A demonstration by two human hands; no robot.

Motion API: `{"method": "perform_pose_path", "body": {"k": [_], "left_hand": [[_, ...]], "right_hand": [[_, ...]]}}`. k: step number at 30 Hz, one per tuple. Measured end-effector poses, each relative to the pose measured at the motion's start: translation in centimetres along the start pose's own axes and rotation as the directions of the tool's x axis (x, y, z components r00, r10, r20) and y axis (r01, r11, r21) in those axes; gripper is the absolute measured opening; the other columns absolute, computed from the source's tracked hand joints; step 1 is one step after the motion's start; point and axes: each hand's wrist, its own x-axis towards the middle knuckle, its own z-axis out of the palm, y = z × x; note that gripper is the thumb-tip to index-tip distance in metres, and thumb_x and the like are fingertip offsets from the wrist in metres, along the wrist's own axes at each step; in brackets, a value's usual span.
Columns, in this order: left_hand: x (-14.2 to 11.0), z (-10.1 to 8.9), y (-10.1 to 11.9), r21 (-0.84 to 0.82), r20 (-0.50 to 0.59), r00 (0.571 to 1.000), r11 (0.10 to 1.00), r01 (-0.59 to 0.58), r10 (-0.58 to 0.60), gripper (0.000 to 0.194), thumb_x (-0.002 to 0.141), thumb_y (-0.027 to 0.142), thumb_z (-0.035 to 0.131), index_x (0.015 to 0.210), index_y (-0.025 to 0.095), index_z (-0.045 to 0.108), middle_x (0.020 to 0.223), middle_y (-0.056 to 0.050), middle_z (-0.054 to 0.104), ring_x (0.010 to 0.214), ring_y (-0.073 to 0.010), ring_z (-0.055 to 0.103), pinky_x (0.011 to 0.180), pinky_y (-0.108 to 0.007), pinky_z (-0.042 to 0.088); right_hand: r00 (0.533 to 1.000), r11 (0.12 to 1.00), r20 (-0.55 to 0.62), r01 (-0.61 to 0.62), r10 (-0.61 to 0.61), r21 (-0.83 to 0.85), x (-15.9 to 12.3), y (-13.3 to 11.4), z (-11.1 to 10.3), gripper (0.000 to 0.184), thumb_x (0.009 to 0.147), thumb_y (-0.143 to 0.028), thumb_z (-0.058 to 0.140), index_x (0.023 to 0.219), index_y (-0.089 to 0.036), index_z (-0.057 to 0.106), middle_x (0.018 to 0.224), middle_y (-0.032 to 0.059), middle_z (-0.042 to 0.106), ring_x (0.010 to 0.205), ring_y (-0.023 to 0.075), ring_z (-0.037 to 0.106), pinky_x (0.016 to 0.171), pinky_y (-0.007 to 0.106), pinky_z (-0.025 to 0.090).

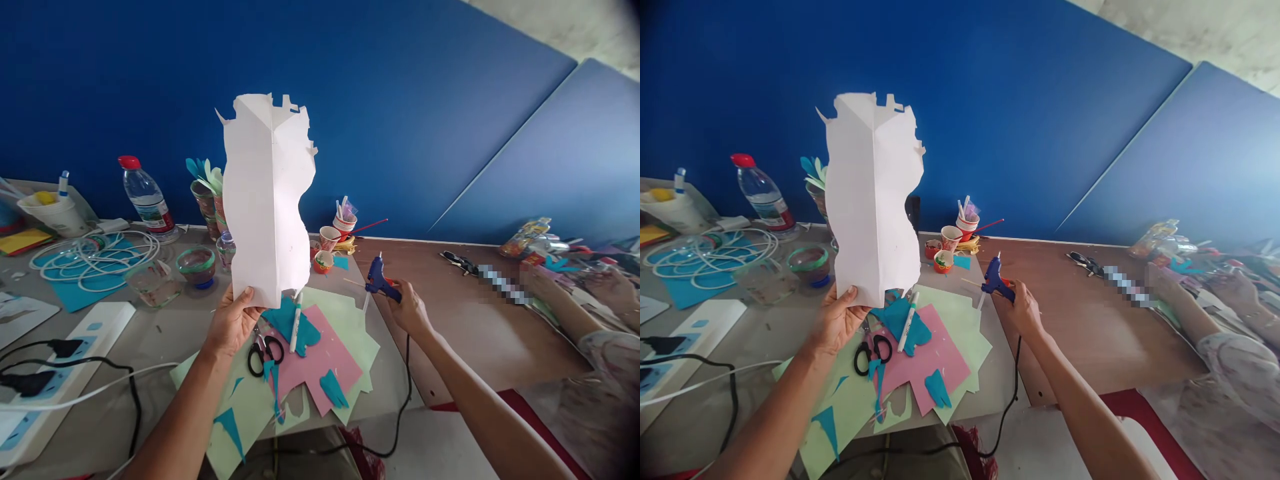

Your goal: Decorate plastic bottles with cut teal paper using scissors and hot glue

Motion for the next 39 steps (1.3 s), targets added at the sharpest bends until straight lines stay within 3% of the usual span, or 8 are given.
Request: {"method": "perform_pose_path", "body": {"k": [7,12,24,29,32,35,37,39], "left_hand": [[0.1,-0.2,-0.1,-0.002,-0.013,1.000,1.000,0.022,-0.022,0.047,0.072,0.024,0.076,0.116,0.028,0.060,0.097,-0.001,0.073,0.082,-0.0146,0.069,0.069,-0.026,0.060],[0.1,-0.2,-0.2,0.009,-0.012,1.000,1.000,0.025,-0.025,0.046,0.072,0.024,0.075,0.115,0.028,0.060,0.096,-0.002,0.073,0.083,-0.0142,0.069,0.069,-0.024,0.059],[0.0,-0.2,-0.5,0.003,0.012,0.998,0.998,0.057,-0.057,0.047,0.070,0.023,0.076,0.114,0.026,0.060,0.097,-0.001,0.073,0.081,-0.0144,0.068,0.067,-0.025,0.060],[0.0,-0.2,-0.7,-0.015,0.032,0.997,0.997,0.072,-0.071,0.049,0.069,0.023,0.078,0.115,0.026,0.060,0.093,-0.001,0.073,0.078,-0.0152,0.069,0.066,-0.027,0.060],[0.0,-0.2,-0.9,-0.019,0.037,0.996,0.997,0.080,-0.079,0.049,0.068,0.023,0.078,0.114,0.025,0.061,0.092,-0.001,0.073,0.076,-0.0161,0.069,0.063,-0.027,0.060],[-0.1,-0.2,-1.0,-0.002,0.050,0.995,0.996,0.084,-0.084,0.047,0.068,0.024,0.078,0.112,0.023,0.062,0.091,-0.002,0.074,0.074,-0.0163,0.069,0.061,-0.026,0.059],[-0.1,-0.2,-0.9,0.008,0.050,0.996,0.997,0.074,-0.074,0.046,0.069,0.025,0.078,0.113,0.023,0.062,0.093,-0.003,0.074,0.076,-0.0167,0.069,0.062,-0.027,0.059],[-0.1,-0.3,-0.7,0.001,0.044,0.998,0.999,0.048,-0.048,0.045,0.070,0.025,0.077,0.113,0.024,0.061,0.095,-0.002,0.073,0.078,-0.0165,0.069,0.064,-0.028,0.059]], "right_hand": [[0.999,0.998,0.034,-0.023,0.021,0.063,2.1,0.5,3.9,0.041,0.076,-0.029,0.053,0.114,-0.015,0.054,0.105,0.0142,0.067,0.098,0.0284,0.062,0.084,0.043,0.048],[0.998,0.990,-0.016,-0.064,0.066,0.129,1.2,0.2,3.0,0.044,0.076,-0.025,0.051,0.119,-0.019,0.054,0.108,0.0110,0.067,0.098,0.0250,0.062,0.082,0.039,0.049],[0.984,0.994,0.177,0.020,-0.038,0.105,1.5,-2.1,3.8,0.045,0.072,-0.016,0.054,0.117,-0.017,0.062,0.109,0.0120,0.064,0.104,0.0273,0.056,0.093,0.043,0.044],[0.982,0.992,0.182,0.026,-0.049,0.126,1.8,-2.8,2.3,0.043,0.068,-0.022,0.061,0.111,-0.018,0.066,0.109,0.0126,0.061,0.107,0.0289,0.055,0.096,0.045,0.042],[0.988,0.978,0.152,-0.014,-0.018,0.208,1.6,-5.8,0.5,0.040,0.078,-0.031,0.054,0.113,-0.015,0.063,0.111,0.0138,0.060,0.099,0.0244,0.059,0.088,0.040,0.047],[0.968,0.799,0.253,-0.156,0.006,0.580,0.7,-11.3,-1.4,0.034,0.085,-0.037,0.050,0.109,-0.017,0.062,0.098,0.0095,0.066,0.084,0.0194,0.063,0.077,0.034,0.050],[0.872,0.708,0.458,-0.212,-0.175,0.674,-0.2,-15.4,-2.2,0.032,0.087,-0.036,0.047,0.106,-0.017,0.064,0.083,0.0063,0.068,0.069,0.0161,0.062,0.066,0.030,0.050],[0.781,0.760,0.561,-0.182,-0.273,0.624,-1.0,-19.0,-2.5,0.026,0.087,-0.028,0.045,0.096,-0.018,0.068,0.072,0.0027,0.067,0.062,0.0134,0.058,0.059,0.025,0.046]]}}
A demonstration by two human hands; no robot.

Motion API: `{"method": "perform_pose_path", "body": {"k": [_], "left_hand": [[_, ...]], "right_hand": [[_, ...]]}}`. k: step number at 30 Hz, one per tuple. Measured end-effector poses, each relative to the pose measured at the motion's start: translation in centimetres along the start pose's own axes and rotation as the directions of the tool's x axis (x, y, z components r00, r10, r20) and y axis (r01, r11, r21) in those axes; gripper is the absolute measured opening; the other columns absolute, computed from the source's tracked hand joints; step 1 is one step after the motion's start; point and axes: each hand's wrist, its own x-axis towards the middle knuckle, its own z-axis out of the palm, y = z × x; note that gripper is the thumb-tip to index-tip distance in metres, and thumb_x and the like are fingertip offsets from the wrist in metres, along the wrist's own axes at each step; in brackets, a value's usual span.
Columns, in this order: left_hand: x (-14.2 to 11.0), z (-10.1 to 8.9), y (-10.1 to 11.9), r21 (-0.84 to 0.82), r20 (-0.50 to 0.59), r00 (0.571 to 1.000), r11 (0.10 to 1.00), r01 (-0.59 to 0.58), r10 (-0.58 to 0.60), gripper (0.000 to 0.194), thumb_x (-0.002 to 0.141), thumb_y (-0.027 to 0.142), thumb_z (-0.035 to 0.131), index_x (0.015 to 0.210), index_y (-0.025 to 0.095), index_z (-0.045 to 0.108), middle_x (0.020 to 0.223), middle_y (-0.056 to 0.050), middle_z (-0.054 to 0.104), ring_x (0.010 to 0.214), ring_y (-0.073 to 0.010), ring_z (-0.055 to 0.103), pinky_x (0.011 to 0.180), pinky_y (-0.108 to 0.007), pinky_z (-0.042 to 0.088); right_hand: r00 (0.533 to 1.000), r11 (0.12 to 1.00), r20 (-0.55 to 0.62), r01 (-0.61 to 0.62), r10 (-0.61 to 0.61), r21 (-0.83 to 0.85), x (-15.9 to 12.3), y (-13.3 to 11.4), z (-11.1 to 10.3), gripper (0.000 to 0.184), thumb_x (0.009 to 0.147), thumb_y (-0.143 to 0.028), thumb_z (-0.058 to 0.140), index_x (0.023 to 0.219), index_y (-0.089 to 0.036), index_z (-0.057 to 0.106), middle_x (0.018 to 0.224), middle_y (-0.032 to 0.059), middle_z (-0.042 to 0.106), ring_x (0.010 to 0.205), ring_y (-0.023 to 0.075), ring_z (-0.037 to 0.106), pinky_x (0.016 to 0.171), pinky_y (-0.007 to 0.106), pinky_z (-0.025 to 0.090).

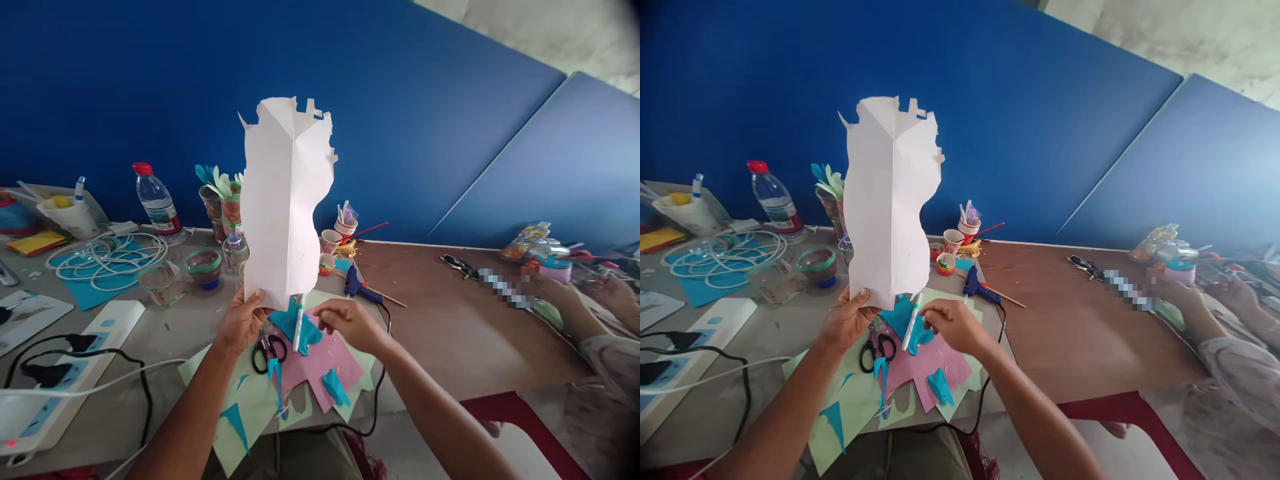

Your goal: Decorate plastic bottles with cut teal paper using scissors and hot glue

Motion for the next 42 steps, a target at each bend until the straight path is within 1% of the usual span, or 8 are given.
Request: {"method": "perform_pose_path", "body": {"k": [9,14,19,23,26,31,36,42], "left_hand": [[0.0,0.1,0.5,-0.049,-0.009,0.997,0.996,-0.077,0.077,0.045,0.069,0.024,0.077,0.111,0.027,0.061,0.094,0.000,0.074,0.083,-0.0166,0.069,0.069,-0.029,0.059],[-0.1,0.2,0.6,-0.052,0.037,0.998,0.997,-0.054,0.056,0.041,0.072,0.025,0.075,0.111,0.026,0.061,0.097,-0.002,0.073,0.085,-0.0169,0.069,0.070,-0.028,0.058],[-0.2,0.1,0.5,-0.058,0.054,0.997,0.997,-0.051,0.054,0.041,0.073,0.024,0.075,0.111,0.027,0.061,0.102,-0.001,0.072,0.091,-0.0183,0.069,0.079,-0.033,0.057],[-0.3,0.2,0.6,-0.059,0.039,0.997,0.996,-0.063,0.065,0.042,0.072,0.026,0.075,0.112,0.027,0.061,0.103,-0.002,0.072,0.094,-0.0202,0.068,0.081,-0.035,0.056],[-0.4,0.3,0.7,-0.062,0.016,0.998,0.996,-0.065,0.066,0.046,0.070,0.028,0.077,0.113,0.027,0.061,0.102,-0.002,0.073,0.092,-0.0200,0.069,0.079,-0.034,0.056],[-0.4,0.3,0.4,-0.063,0.046,0.998,0.997,-0.039,0.042,0.044,0.073,0.026,0.075,0.115,0.027,0.060,0.105,-0.002,0.072,0.095,-0.0186,0.068,0.079,-0.032,0.056],[-0.2,-0.1,0.2,-0.050,0.022,0.999,0.998,-0.032,0.034,0.042,0.072,0.025,0.075,0.112,0.025,0.061,0.097,-0.001,0.073,0.082,-0.0162,0.069,0.067,-0.027,0.057],[-0.2,-0.1,0.3,-0.076,0.019,0.999,0.996,-0.038,0.040,0.041,0.072,0.027,0.075,0.111,0.024,0.063,0.098,-0.002,0.073,0.084,-0.0187,0.069,0.069,-0.030,0.057]], "right_hand": [[0.989,0.722,0.144,0.070,0.040,-0.688,1.3,-5.0,9.4,0.021,0.088,-0.028,0.050,0.091,-0.015,0.067,0.093,0.0120,0.071,0.078,0.0238,0.067,0.065,0.031,0.048],[0.986,0.652,0.142,0.055,0.082,-0.756,2.4,-4.5,13.2,0.029,0.082,-0.015,0.052,0.109,-0.007,0.059,0.098,0.0241,0.067,0.084,0.0335,0.067,0.063,0.043,0.053],[0.981,0.714,0.158,0.032,0.111,-0.700,2.5,-4.4,12.2,0.032,0.076,-0.010,0.053,0.108,-0.011,0.059,0.085,0.0189,0.070,0.074,0.0313,0.067,0.059,0.038,0.049],[0.990,0.914,-0.025,-0.137,0.138,-0.381,0.1,-3.1,8.7,0.024,0.076,-0.019,0.056,0.100,-0.020,0.059,0.074,0.0054,0.067,0.065,0.0196,0.061,0.056,0.028,0.041],[0.972,0.968,-0.089,-0.203,0.217,0.144,-1.9,-1.3,6.4,0.024,0.076,-0.022,0.060,0.100,-0.021,0.057,0.064,-0.0018,0.061,0.052,0.0114,0.050,0.049,0.022,0.035],[0.966,0.597,-0.112,-0.052,0.234,0.801,-2.1,-0.2,5.2,0.041,0.070,-0.038,0.073,0.103,-0.018,0.060,0.067,0.0000,0.063,0.041,0.0048,0.032,0.039,0.020,0.023],[0.979,0.379,-0.109,0.036,0.174,0.925,1.3,0.0,4.6,0.023,0.067,-0.029,0.077,0.082,-0.018,0.062,0.069,-0.0020,0.063,0.037,0.0009,0.022,0.040,0.020,0.024],[0.998,0.279,-0.015,-0.003,0.063,0.960,3.8,0.4,4.9,0.031,0.069,-0.021,0.073,0.098,-0.024,0.062,0.043,-0.0136,0.029,0.038,0.0050,0.018,0.044,0.020,0.027]]}}
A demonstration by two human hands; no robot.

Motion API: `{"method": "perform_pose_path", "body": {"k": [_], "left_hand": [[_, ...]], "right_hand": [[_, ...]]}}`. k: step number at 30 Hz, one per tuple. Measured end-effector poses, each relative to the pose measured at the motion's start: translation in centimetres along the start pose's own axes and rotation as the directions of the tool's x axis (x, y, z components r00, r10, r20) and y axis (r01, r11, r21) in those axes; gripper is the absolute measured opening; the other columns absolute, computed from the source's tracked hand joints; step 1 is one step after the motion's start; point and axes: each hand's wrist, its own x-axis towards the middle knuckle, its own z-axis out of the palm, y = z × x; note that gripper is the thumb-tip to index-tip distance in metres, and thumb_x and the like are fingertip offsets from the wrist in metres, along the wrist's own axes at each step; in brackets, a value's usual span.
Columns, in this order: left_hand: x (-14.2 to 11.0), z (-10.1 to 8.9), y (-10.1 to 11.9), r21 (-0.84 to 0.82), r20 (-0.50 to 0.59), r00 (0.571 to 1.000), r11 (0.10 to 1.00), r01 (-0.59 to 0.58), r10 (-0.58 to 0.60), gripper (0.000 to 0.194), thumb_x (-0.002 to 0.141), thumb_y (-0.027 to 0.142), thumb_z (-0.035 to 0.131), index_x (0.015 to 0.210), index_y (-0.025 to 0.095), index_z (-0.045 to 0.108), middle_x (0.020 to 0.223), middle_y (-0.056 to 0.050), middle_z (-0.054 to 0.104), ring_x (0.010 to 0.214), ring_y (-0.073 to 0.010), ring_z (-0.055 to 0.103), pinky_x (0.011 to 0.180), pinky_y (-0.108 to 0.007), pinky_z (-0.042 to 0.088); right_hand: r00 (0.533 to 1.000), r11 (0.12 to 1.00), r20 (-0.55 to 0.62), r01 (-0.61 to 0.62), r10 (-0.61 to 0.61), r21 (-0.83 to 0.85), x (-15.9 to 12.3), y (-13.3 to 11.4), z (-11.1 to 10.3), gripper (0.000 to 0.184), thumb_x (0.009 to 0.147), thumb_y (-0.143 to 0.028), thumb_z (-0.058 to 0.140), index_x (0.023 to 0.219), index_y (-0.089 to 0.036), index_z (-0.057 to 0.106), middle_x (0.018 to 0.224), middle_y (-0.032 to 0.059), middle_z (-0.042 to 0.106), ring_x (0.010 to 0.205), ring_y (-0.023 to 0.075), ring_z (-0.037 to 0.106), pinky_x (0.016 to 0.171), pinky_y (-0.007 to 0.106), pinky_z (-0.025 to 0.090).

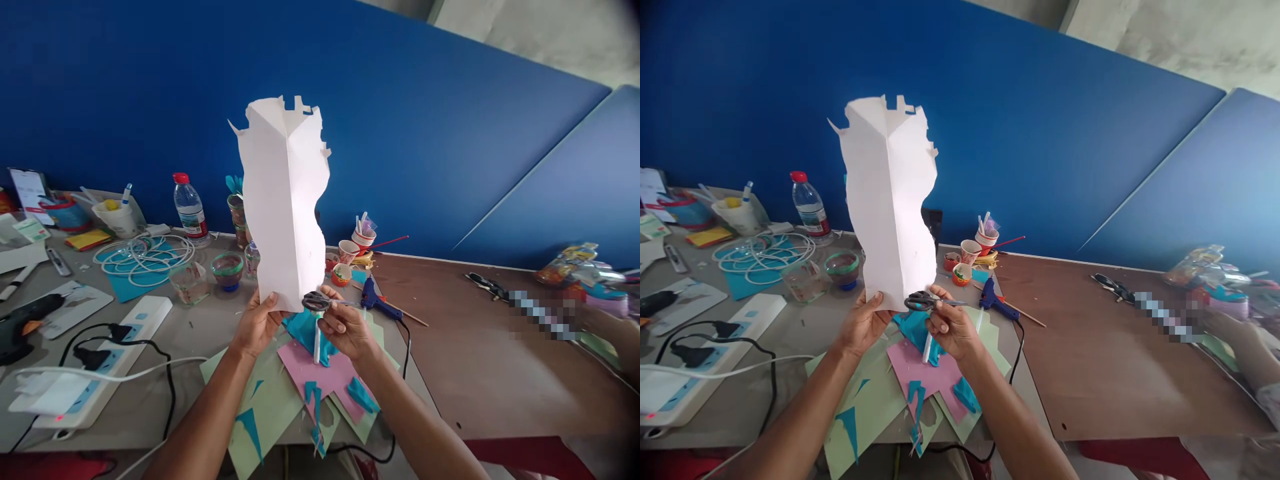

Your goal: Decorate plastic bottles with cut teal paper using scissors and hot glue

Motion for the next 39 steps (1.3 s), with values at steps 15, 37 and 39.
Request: {"method": "perform_pose_path", "body": {"k": [15,37,39], "left_hand": [[0.2,-0.2,-0.5,0.070,-0.018,1.000,0.998,0.002,-0.001,0.047,0.076,0.030,0.072,0.120,0.026,0.057,0.108,-0.005,0.071,0.092,-0.0230,0.068,0.077,-0.038,0.058],[0.0,0.2,-1.0,0.156,-0.001,0.985,0.973,0.168,-0.170,0.050,0.078,0.030,0.071,0.124,0.026,0.053,0.109,-0.006,0.069,0.084,-0.0224,0.069,0.070,-0.042,0.062],[0.0,0.2,-1.2,0.176,0.005,0.981,0.966,0.189,-0.193,0.049,0.077,0.030,0.071,0.123,0.024,0.054,0.108,-0.007,0.070,0.083,-0.0228,0.069,0.068,-0.041,0.062]], "right_hand": [[0.964,0.981,-0.192,0.167,-0.183,-0.097,2.9,-1.2,-0.7,0.031,0.074,-0.047,0.068,0.091,-0.021,0.062,0.076,0.0014,0.065,0.056,0.0109,0.049,0.044,0.020,0.027],[0.988,0.990,0.051,0.144,-0.144,-0.004,1.1,-3.2,-1.2,0.046,0.064,-0.022,0.075,0.109,-0.028,0.066,0.095,0.0014,0.062,0.073,0.0107,0.053,0.066,0.024,0.045],[0.984,0.988,0.090,0.155,-0.153,-0.015,1.1,-3.3,-1.5,0.051,0.061,-0.023,0.078,0.110,-0.028,0.066,0.094,0.0013,0.062,0.078,0.0112,0.054,0.069,0.024,0.045]]}}
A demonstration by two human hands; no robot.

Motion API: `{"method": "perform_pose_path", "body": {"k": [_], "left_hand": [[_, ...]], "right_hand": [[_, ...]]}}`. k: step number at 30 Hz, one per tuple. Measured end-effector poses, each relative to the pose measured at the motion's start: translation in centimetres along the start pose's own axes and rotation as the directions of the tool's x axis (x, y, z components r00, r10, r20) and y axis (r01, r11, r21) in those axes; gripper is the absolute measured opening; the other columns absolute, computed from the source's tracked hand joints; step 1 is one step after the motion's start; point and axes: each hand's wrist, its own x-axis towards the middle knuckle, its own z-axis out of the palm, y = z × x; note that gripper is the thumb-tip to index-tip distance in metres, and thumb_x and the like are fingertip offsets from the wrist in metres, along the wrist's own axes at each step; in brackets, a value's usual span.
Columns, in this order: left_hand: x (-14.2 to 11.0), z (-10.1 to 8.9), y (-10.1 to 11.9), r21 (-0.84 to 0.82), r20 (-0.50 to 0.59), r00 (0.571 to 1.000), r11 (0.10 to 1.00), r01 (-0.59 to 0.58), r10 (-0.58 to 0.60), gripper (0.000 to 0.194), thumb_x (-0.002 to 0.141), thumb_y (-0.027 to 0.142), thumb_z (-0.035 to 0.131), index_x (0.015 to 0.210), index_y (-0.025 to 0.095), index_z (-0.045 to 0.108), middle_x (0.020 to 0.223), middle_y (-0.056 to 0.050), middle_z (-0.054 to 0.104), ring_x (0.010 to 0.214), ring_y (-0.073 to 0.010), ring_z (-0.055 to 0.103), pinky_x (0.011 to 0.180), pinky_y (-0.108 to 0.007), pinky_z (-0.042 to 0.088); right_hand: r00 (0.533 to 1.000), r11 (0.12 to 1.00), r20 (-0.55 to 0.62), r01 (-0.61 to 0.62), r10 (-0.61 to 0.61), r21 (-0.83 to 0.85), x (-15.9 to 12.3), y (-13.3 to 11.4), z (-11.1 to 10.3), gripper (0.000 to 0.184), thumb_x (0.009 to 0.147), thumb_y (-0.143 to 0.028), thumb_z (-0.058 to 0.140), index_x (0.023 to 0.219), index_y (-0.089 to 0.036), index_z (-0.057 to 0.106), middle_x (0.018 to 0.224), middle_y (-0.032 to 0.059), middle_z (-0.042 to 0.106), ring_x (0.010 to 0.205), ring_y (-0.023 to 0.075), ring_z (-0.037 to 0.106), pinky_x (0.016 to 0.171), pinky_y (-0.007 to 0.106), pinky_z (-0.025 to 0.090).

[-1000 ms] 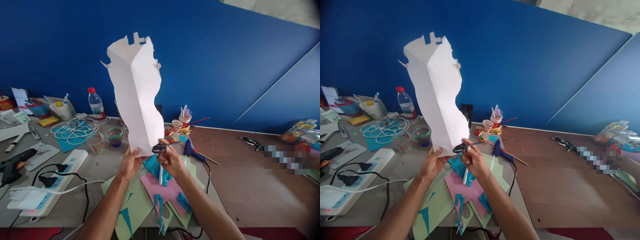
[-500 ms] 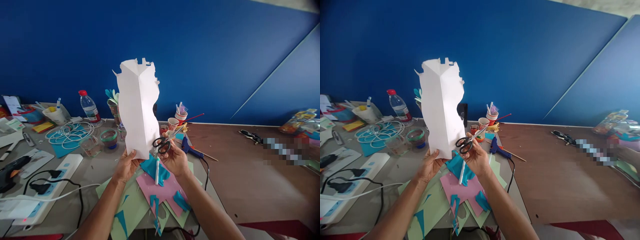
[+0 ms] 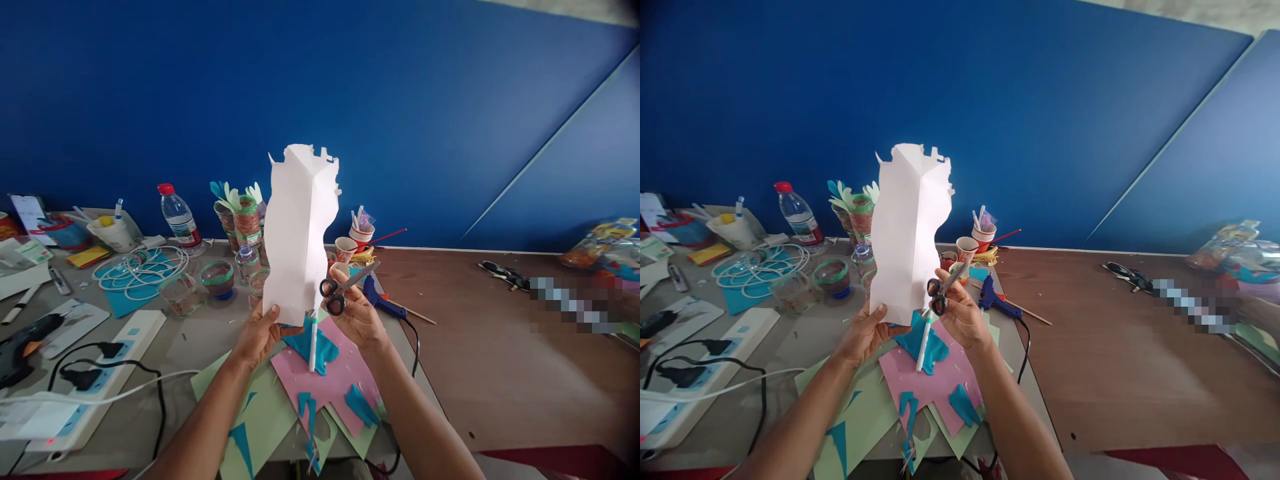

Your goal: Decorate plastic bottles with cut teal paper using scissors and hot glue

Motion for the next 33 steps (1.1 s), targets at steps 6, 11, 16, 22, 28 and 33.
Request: {"method": "perform_pose_path", "body": {"k": [6,11,16,22,28,33], "left_hand": [[0.3,0.1,-0.1,0.056,-0.065,0.998,0.998,-0.001,0.005,0.053,0.074,0.034,0.074,0.122,0.020,0.054,0.109,-0.008,0.069,0.082,-0.0225,0.069,0.066,-0.038,0.062],[0.4,0.3,-0.3,0.072,-0.078,0.997,0.997,0.021,-0.015,0.051,0.075,0.033,0.073,0.120,0.019,0.054,0.108,-0.009,0.069,0.085,-0.0224,0.069,0.067,-0.037,0.061],[0.3,0.6,-0.5,0.086,-0.064,0.996,0.994,0.062,-0.056,0.043,0.073,0.029,0.075,0.110,0.015,0.060,0.104,-0.009,0.070,0.085,-0.0232,0.069,0.070,-0.038,0.061],[0.7,0.1,-0.9,0.039,-0.117,0.993,0.999,0.031,-0.026,0.037,0.066,0.020,0.079,0.099,0.012,0.063,0.090,-0.008,0.072,0.076,-0.0191,0.068,0.069,-0.035,0.060],[0.8,0.2,-0.6,-0.036,-0.135,0.991,0.999,0.010,-0.015,0.034,0.068,0.021,0.078,0.096,0.013,0.060,0.071,-0.002,0.070,0.058,-0.0146,0.064,0.065,-0.041,0.062],[0.4,0.8,0.4,-0.069,-0.112,0.994,0.998,-0.001,-0.007,0.040,0.075,0.025,0.073,0.109,0.012,0.057,0.084,-0.009,0.074,0.071,-0.0232,0.071,0.069,-0.046,0.061]], "right_hand": [[0.997,0.997,0.065,-0.047,0.051,-0.053,0.2,0.4,-0.7,0.042,0.064,-0.034,0.081,0.104,-0.023,0.070,0.084,0.0024,0.065,0.074,0.0126,0.055,0.063,0.024,0.043],[0.983,0.992,0.136,-0.125,0.123,0.003,0.2,1.2,-0.7,0.052,0.066,-0.037,0.081,0.112,-0.022,0.065,0.076,-0.0001,0.064,0.067,0.0111,0.057,0.060,0.022,0.045],[0.981,0.986,0.134,-0.149,0.137,0.079,-0.2,1.3,-0.5,0.056,0.064,-0.036,0.082,0.115,-0.025,0.061,0.077,-0.0024,0.064,0.060,0.0072,0.055,0.061,0.019,0.047],[0.989,0.994,0.123,-0.092,0.085,0.054,-0.3,0.7,-0.6,0.051,0.062,-0.033,0.083,0.108,-0.022,0.065,0.074,-0.0014,0.063,0.067,0.0099,0.057,0.065,0.021,0.047],[0.985,0.992,0.132,-0.103,0.111,-0.069,-0.3,0.3,-0.3,0.046,0.068,-0.041,0.077,0.108,-0.023,0.061,0.076,0.0023,0.064,0.053,0.0092,0.047,0.042,0.018,0.032],[0.979,0.978,0.203,0.038,0.005,-0.205,-0.8,0.0,0.1,0.052,0.070,-0.048,0.075,0.113,-0.023,0.060,0.068,-0.0005,0.054,0.059,0.0116,0.044,0.054,0.024,0.036]]}}
